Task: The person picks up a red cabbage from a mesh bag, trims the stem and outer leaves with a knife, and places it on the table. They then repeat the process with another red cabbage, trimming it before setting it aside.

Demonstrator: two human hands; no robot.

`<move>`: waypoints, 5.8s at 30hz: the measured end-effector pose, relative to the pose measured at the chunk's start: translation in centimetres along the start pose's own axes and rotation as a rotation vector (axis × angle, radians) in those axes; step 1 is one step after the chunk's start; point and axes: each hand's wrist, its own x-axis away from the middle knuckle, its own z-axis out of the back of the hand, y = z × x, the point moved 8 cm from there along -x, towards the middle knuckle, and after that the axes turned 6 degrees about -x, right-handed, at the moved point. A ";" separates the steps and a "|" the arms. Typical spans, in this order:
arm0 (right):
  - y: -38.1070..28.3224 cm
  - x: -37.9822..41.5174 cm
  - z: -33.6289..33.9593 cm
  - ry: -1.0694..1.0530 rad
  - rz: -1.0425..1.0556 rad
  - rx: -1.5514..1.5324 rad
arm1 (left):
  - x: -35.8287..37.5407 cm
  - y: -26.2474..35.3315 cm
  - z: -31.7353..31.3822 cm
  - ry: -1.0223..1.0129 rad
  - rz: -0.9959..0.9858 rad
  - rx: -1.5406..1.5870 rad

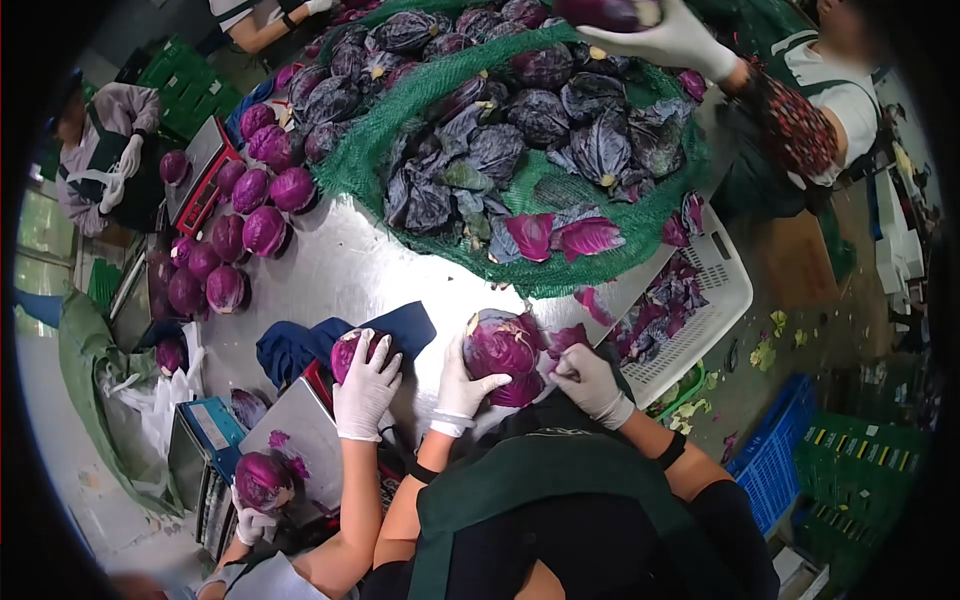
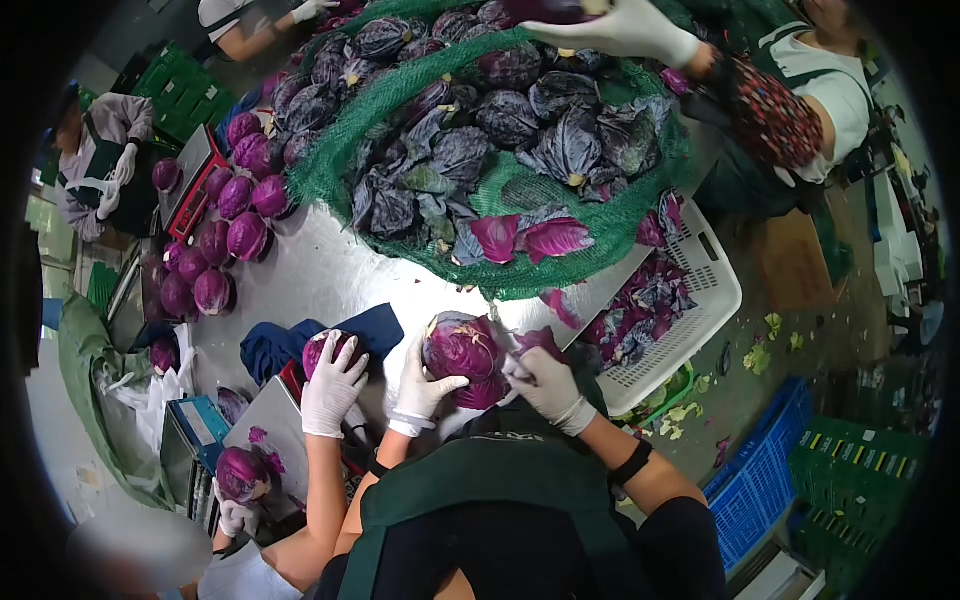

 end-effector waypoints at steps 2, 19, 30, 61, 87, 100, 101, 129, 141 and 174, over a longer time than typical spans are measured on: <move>2.0 -0.3 1.8 0.012 -0.094 0.167 | 0.1 0.0 0.3 -0.002 0.001 -0.003; 6.5 -8.0 -2.0 0.269 0.028 0.181 | 0.7 0.5 0.1 0.001 -0.003 0.103; 8.7 -6.2 -2.3 0.149 -0.420 -0.368 | 1.6 -0.4 0.0 -0.178 0.165 0.418; 18.7 8.4 9.8 0.573 -0.562 -1.255 | 0.2 10.0 6.9 0.183 -0.256 -0.503; 3.0 -1.2 1.7 -0.091 -0.396 -0.487 | 0.4 0.2 11.2 0.207 0.137 1.113; -7.4 -6.1 -4.3 -0.327 -0.125 -0.750 | 2.1 6.8 3.7 0.096 0.360 0.915; -6.3 -6.7 -4.6 -0.297 -0.148 -0.814 | 2.6 6.5 3.8 0.095 0.327 0.854; -15.5 -4.5 -2.3 -0.040 0.357 0.050 | 3.2 9.3 4.7 0.207 0.019 0.811; -13.3 -5.0 -2.4 -0.099 0.105 -0.277 | 3.4 9.3 5.3 0.265 -0.083 0.678; -4.8 -2.7 -6.9 -0.551 -0.474 -1.001 | -1.3 5.6 4.9 -0.019 0.102 1.012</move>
